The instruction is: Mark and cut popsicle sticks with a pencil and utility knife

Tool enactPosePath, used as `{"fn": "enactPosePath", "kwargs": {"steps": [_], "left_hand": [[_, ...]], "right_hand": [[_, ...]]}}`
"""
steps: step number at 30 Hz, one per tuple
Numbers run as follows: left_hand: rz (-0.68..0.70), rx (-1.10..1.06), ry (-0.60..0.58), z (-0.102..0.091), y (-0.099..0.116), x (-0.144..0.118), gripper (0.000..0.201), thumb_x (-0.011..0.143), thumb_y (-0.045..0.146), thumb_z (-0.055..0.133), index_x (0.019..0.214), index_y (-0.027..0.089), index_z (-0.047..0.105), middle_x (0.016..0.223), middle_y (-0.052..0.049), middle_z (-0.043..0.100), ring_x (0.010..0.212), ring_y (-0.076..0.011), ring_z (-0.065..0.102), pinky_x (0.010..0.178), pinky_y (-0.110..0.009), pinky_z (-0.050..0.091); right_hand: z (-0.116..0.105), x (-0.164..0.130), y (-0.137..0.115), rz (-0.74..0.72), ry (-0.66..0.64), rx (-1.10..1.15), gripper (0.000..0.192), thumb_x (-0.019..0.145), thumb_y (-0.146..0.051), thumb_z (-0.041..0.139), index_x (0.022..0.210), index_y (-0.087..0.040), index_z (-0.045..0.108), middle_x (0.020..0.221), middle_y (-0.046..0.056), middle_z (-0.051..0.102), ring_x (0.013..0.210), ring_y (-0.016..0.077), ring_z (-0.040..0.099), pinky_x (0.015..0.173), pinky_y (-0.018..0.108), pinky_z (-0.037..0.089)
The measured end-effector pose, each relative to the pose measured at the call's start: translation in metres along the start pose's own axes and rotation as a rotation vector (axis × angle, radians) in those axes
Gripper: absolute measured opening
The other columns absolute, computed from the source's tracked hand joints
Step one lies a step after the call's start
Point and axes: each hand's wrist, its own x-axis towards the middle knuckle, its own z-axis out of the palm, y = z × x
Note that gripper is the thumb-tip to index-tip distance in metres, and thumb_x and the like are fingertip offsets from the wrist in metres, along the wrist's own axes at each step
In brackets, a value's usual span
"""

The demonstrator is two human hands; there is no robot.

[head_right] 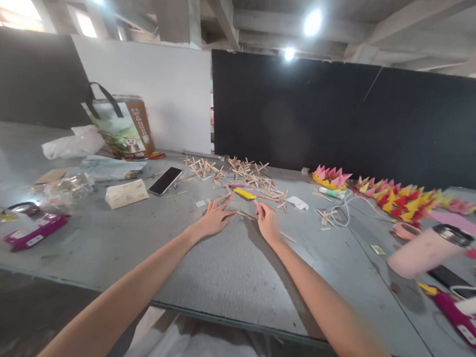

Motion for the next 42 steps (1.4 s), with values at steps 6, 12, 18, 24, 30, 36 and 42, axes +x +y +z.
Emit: {"fn": "enactPosePath", "kwargs": {"steps": [6,12,18,24,30,36,42], "left_hand": [[-0.038,0.004,-0.017,-0.005,0.006,-0.001,0.046,0.107,0.023,0.049,0.146,0.035,0.069,0.177,-0.008,0.033,0.164,-0.0400,0.020,0.126,-0.079,0.016],[-0.041,0.010,-0.040,-0.007,0.008,0.000,0.047,0.106,0.023,0.048,0.148,0.032,0.069,0.178,-0.011,0.031,0.164,-0.0424,0.019,0.125,-0.078,0.019],[-0.026,-0.014,0.051,0.004,0.005,0.009,0.036,0.101,0.021,0.056,0.129,0.027,0.078,0.167,-0.012,0.048,0.159,-0.0396,0.028,0.126,-0.067,0.029],[0.027,-0.077,0.114,0.012,0.006,0.017,0.021,0.100,0.019,0.060,0.106,0.024,0.080,0.153,-0.011,0.059,0.149,-0.0352,0.038,0.121,-0.059,0.036],[0.011,-0.161,0.131,0.012,0.010,0.017,0.014,0.100,0.021,0.065,0.098,0.022,0.079,0.143,-0.010,0.064,0.143,-0.0335,0.042,0.120,-0.055,0.036],[-0.013,-0.169,0.154,0.017,0.008,0.018,0.013,0.098,0.020,0.067,0.095,0.021,0.080,0.137,-0.010,0.066,0.140,-0.0332,0.044,0.119,-0.054,0.038],[-0.022,-0.152,0.150,0.010,0.016,0.016,0.028,0.093,0.005,0.057,0.100,0.020,0.079,0.130,-0.011,0.069,0.134,-0.0316,0.050,0.115,-0.050,0.040]], "right_hand": [[0.000,-0.001,-0.002,-0.038,-0.003,0.002,0.049,0.110,-0.053,0.038,0.086,-0.022,0.068,0.075,0.006,0.069,0.062,0.0207,0.059,0.067,0.032,0.046],[0.001,-0.004,-0.006,-0.067,-0.026,0.061,0.044,0.109,-0.049,0.040,0.122,-0.020,0.070,0.087,0.007,0.075,0.065,0.0208,0.065,0.069,0.032,0.052],[0.002,-0.007,-0.011,0.009,-0.069,0.131,0.036,0.104,-0.057,0.053,0.109,-0.025,0.068,0.095,0.010,0.082,0.076,0.0262,0.075,0.075,0.036,0.057],[-0.002,-0.010,-0.017,-0.041,-0.125,0.080,0.033,0.103,-0.054,0.057,0.098,-0.026,0.073,0.095,0.009,0.079,0.089,0.0275,0.074,0.087,0.039,0.059],[-0.003,-0.006,-0.013,-0.193,-0.231,0.025,0.024,0.105,-0.040,0.062,0.093,-0.023,0.075,0.108,0.010,0.074,0.105,0.0258,0.070,0.098,0.040,0.054],[0.003,-0.007,-0.008,-0.220,-0.396,-0.116,0.012,0.100,-0.025,0.072,0.089,-0.022,0.076,0.115,0.010,0.073,0.114,0.0276,0.062,0.100,0.045,0.044],[0.000,-0.010,-0.018,-0.208,-0.405,-0.199,0.012,0.104,-0.029,0.065,0.104,-0.022,0.074,0.116,0.010,0.072,0.116,0.0297,0.058,0.099,0.045,0.041]]}}
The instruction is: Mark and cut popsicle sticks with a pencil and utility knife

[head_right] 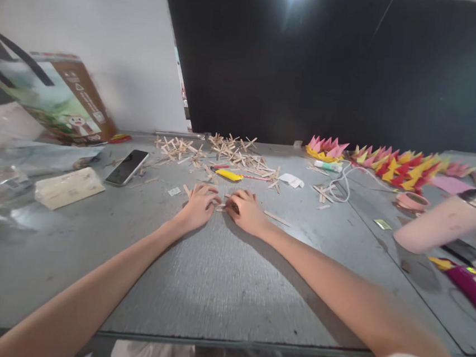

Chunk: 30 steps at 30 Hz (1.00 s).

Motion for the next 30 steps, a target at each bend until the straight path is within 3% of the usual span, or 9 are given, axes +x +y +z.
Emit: {"fn": "enactPosePath", "kwargs": {"steps": [3,7,19,21,24,27,30], "left_hand": [[0.026,0.014,-0.017,-0.004,0.005,-0.001,0.023,0.097,0.011,0.058,0.103,0.020,0.078,0.119,-0.010,0.074,0.127,-0.0306,0.055,0.113,-0.049,0.040],[0.085,0.053,-0.075,-0.007,0.009,-0.003,0.017,0.103,0.026,0.062,0.108,0.020,0.077,0.117,-0.010,0.075,0.128,-0.0311,0.055,0.114,-0.049,0.037],[0.027,0.030,-0.091,-0.006,0.004,0.000,0.027,0.103,0.013,0.055,0.103,0.021,0.080,0.115,-0.010,0.076,0.125,-0.0310,0.056,0.110,-0.049,0.039],[0.029,0.024,-0.100,-0.004,0.004,-0.001,0.034,0.101,0.006,0.051,0.108,0.022,0.079,0.116,-0.010,0.076,0.125,-0.0302,0.056,0.109,-0.048,0.039],[0.030,0.024,-0.111,-0.002,0.004,0.000,0.042,0.096,0.000,0.047,0.112,0.023,0.078,0.119,-0.009,0.076,0.128,-0.0300,0.054,0.108,-0.047,0.039],[0.019,0.025,-0.115,-0.001,0.005,0.000,0.040,0.095,0.000,0.048,0.110,0.022,0.078,0.120,-0.010,0.076,0.127,-0.0303,0.054,0.109,-0.048,0.040],[0.006,0.014,-0.106,-0.001,0.006,0.001,0.035,0.096,0.002,0.050,0.107,0.021,0.077,0.119,-0.009,0.076,0.127,-0.0306,0.055,0.110,-0.048,0.040]], "right_hand": [[0.000,-0.001,-0.001,0.032,0.020,-0.004,0.017,0.106,-0.031,0.059,0.113,-0.022,0.072,0.119,0.011,0.072,0.118,0.0301,0.058,0.101,0.046,0.040],[0.003,0.000,0.002,0.041,0.054,-0.023,0.016,0.105,-0.025,0.056,0.111,-0.021,0.071,0.117,0.011,0.073,0.116,0.0296,0.059,0.100,0.045,0.039],[0.001,0.001,0.001,0.046,0.044,-0.111,0.017,0.103,-0.021,0.056,0.103,-0.022,0.072,0.115,0.010,0.074,0.114,0.0293,0.060,0.098,0.043,0.039],[0.000,0.005,0.009,0.079,0.095,-0.147,0.021,0.103,-0.022,0.053,0.110,-0.021,0.073,0.121,0.012,0.074,0.118,0.0303,0.061,0.102,0.045,0.038],[0.000,0.014,0.026,0.115,0.161,-0.237,0.039,0.105,-0.029,0.050,0.140,-0.019,0.065,0.143,0.017,0.067,0.135,0.0349,0.054,0.114,0.053,0.033],[0.002,0.020,0.041,0.196,0.074,-0.275,0.057,0.107,-0.043,0.050,0.160,-0.024,0.051,0.161,0.017,0.055,0.147,0.0399,0.044,0.117,0.062,0.031],[0.005,0.025,0.050,0.259,0.000,-0.280,0.062,0.108,-0.053,0.045,0.165,-0.028,0.046,0.172,0.015,0.043,0.155,0.0424,0.036,0.119,0.070,0.026]]}}
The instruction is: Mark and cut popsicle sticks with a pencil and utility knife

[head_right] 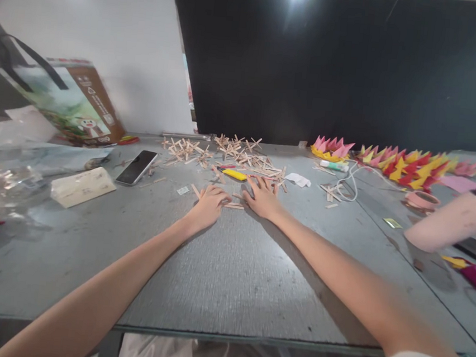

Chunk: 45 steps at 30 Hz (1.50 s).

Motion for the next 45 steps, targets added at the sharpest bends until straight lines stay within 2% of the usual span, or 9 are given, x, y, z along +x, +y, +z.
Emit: {"fn": "enactPosePath", "kwargs": {"steps": [6,10,14,20,23,27,33,40,45], "left_hand": [[-0.090,-0.028,0.088,-0.002,-0.001,0.000,0.039,0.094,0.002,0.047,0.122,0.015,0.071,0.112,-0.013,0.077,0.118,-0.0289,0.065,0.108,-0.045,0.044],[-0.093,-0.070,0.068,-0.005,-0.005,0.000,0.033,0.091,0.003,0.052,0.112,0.015,0.074,0.086,-0.006,0.076,0.086,-0.0219,0.070,0.102,-0.040,0.047],[-0.018,-0.206,-0.018,-0.009,-0.007,-0.001,0.024,0.092,0.012,0.057,0.105,0.017,0.077,0.071,0.000,0.071,0.067,-0.0168,0.063,0.083,-0.032,0.050],[0.066,-0.431,-0.081,-0.015,-0.003,-0.001,0.024,0.097,0.028,0.060,0.112,0.017,0.077,0.082,-0.003,0.073,0.072,-0.0172,0.065,0.073,-0.029,0.051],[0.101,-0.349,0.005,-0.014,-0.008,0.000,0.025,0.097,0.025,0.062,0.116,0.019,0.078,0.102,-0.008,0.076,0.094,-0.0221,0.068,0.091,-0.036,0.056],[0.232,-0.109,-0.014,-0.009,-0.016,-0.001,0.034,0.100,0.028,0.062,0.131,0.026,0.077,0.141,-0.011,0.065,0.135,-0.0314,0.051,0.121,-0.052,0.041],[0.162,0.061,-0.138,-0.006,-0.005,-0.006,0.048,0.109,0.028,0.046,0.153,0.031,0.063,0.158,-0.013,0.053,0.145,-0.0370,0.040,0.121,-0.063,0.036],[0.141,0.100,-0.138,-0.006,0.000,-0.007,0.044,0.109,0.027,0.045,0.145,0.029,0.071,0.160,-0.013,0.053,0.149,-0.0365,0.037,0.123,-0.062,0.034],[0.124,0.099,-0.134,-0.005,0.000,-0.007,0.042,0.108,0.026,0.048,0.143,0.027,0.072,0.160,-0.013,0.055,0.148,-0.0363,0.039,0.123,-0.062,0.035]], "right_hand": [[-0.002,0.009,0.010,0.209,-0.012,-0.025,0.055,0.109,-0.046,0.041,0.153,-0.018,0.057,0.170,0.021,0.044,0.156,0.0408,0.035,0.122,0.074,0.018],[-0.005,0.006,0.010,0.205,0.056,-0.084,0.045,0.105,-0.037,0.044,0.137,-0.015,0.066,0.149,0.024,0.061,0.141,0.0417,0.048,0.118,0.068,0.026],[-0.009,0.001,0.005,0.297,0.082,-0.115,0.050,0.102,-0.034,0.046,0.146,-0.014,0.060,0.144,0.025,0.056,0.135,0.0429,0.046,0.109,0.060,0.034],[-0.013,0.002,0.004,0.336,0.031,-0.096,0.040,0.104,-0.033,0.044,0.131,-0.016,0.068,0.149,0.021,0.049,0.136,0.0395,0.042,0.109,0.055,0.031],[-0.012,0.001,0.008,0.358,0.105,-0.105,0.030,0.102,-0.029,0.048,0.115,-0.015,0.071,0.140,0.021,0.054,0.131,0.0387,0.044,0.106,0.053,0.032],[-0.008,0.001,0.014,0.356,0.108,-0.111,0.023,0.102,-0.029,0.053,0.106,-0.015,0.071,0.132,0.021,0.057,0.126,0.0397,0.046,0.102,0.052,0.034],[-0.005,0.002,0.018,0.353,0.172,-0.072,0.027,0.105,-0.025,0.046,0.116,-0.011,0.067,0.129,0.025,0.064,0.123,0.0400,0.052,0.100,0.052,0.035],[-0.011,-0.003,0.020,0.342,0.269,0.098,0.032,0.105,-0.017,0.035,0.122,-0.013,0.062,0.079,0.010,0.069,0.079,0.0297,0.062,0.095,0.049,0.037],[-0.015,-0.005,0.019,0.109,0.424,0.211,0.038,0.103,-0.015,0.031,0.121,-0.021,0.064,0.095,0.010,0.071,0.087,0.0283,0.065,0.093,0.045,0.042]]}}
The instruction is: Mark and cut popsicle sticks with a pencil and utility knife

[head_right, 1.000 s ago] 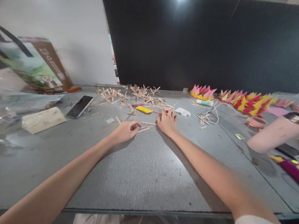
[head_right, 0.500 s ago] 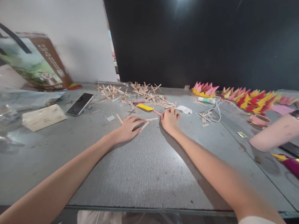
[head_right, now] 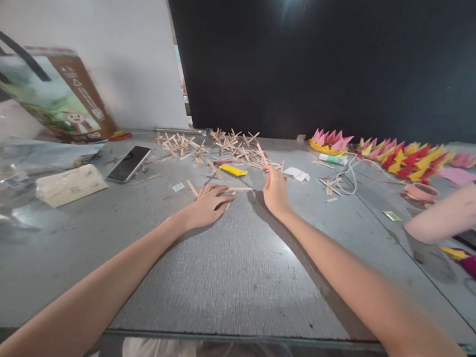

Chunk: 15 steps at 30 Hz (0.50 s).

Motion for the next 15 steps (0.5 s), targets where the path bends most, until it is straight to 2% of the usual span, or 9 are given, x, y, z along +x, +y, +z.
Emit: {"fn": "enactPosePath", "kwargs": {"steps": [3,5,8,10,15], "left_hand": [[0.006,-0.007,0.017,0.001,0.000,0.000,0.043,0.108,0.026,0.047,0.143,0.027,0.071,0.158,-0.012,0.056,0.147,-0.0357,0.040,0.123,-0.061,0.036],[0.010,-0.010,0.023,0.001,0.000,0.000,0.043,0.108,0.026,0.048,0.144,0.027,0.071,0.158,-0.012,0.057,0.147,-0.0355,0.040,0.123,-0.060,0.036],[0.003,-0.013,0.033,0.002,0.000,0.000,0.043,0.108,0.027,0.047,0.143,0.026,0.072,0.158,-0.012,0.057,0.147,-0.0350,0.041,0.124,-0.059,0.036],[-0.007,-0.015,0.042,0.002,0.000,0.000,0.042,0.108,0.028,0.047,0.142,0.027,0.072,0.157,-0.011,0.058,0.147,-0.0349,0.041,0.124,-0.059,0.036],[-0.011,-0.008,0.052,0.004,-0.001,0.000,0.043,0.109,0.028,0.047,0.146,0.027,0.070,0.157,-0.011,0.059,0.146,-0.0334,0.042,0.124,-0.057,0.036]], "right_hand": [[-0.001,-0.001,-0.006,-0.076,0.020,0.070,0.034,0.106,-0.022,0.033,0.118,-0.022,0.066,0.105,0.012,0.073,0.094,0.0290,0.068,0.098,0.047,0.044],[-0.001,-0.002,-0.010,-0.109,0.001,0.124,0.035,0.109,-0.029,0.036,0.129,-0.022,0.064,0.110,0.012,0.075,0.096,0.0290,0.069,0.102,0.049,0.046],[-0.003,-0.003,-0.014,-0.184,-0.024,0.171,0.044,0.110,-0.040,0.041,0.149,-0.023,0.054,0.128,0.014,0.074,0.110,0.0306,0.070,0.109,0.053,0.046],[-0.003,-0.004,-0.015,-0.234,-0.032,0.178,0.050,0.109,-0.042,0.046,0.155,-0.023,0.050,0.135,0.015,0.071,0.116,0.0314,0.068,0.111,0.053,0.048],[-0.006,-0.006,-0.017,-0.231,-0.057,0.211,0.043,0.111,-0.039,0.042,0.147,-0.025,0.059,0.125,0.014,0.074,0.114,0.0300,0.070,0.107,0.050,0.052]]}}
